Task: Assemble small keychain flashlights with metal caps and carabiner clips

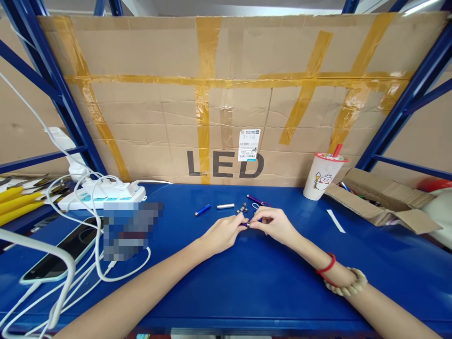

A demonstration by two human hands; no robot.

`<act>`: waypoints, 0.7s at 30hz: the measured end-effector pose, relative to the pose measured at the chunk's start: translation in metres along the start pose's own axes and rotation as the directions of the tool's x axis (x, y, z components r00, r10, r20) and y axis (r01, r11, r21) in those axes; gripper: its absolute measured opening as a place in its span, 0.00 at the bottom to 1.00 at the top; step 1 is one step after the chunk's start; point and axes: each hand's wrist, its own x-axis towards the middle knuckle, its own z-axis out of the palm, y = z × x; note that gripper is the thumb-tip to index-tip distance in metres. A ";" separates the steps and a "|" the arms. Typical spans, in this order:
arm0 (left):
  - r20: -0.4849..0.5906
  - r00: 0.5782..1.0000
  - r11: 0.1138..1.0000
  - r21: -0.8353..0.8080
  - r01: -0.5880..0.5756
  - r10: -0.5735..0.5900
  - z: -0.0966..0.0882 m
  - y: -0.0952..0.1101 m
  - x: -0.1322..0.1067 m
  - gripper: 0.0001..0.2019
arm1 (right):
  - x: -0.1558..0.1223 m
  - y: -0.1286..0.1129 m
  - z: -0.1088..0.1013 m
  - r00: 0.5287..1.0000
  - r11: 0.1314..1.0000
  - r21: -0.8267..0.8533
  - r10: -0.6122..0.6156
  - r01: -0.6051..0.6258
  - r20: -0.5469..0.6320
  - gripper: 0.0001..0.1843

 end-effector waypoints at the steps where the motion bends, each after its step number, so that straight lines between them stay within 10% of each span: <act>1: -0.014 1.000 1.000 0.011 -0.011 0.012 0.001 -0.001 0.000 0.03 | 0.000 0.000 0.000 1.000 1.000 -0.008 -0.004 0.004 0.001 0.14; 21: -0.123 0.992 0.990 0.144 0.000 0.018 0.007 -0.005 0.004 0.09 | 0.001 0.002 0.004 0.999 0.998 -0.057 0.033 -0.035 -0.037 0.15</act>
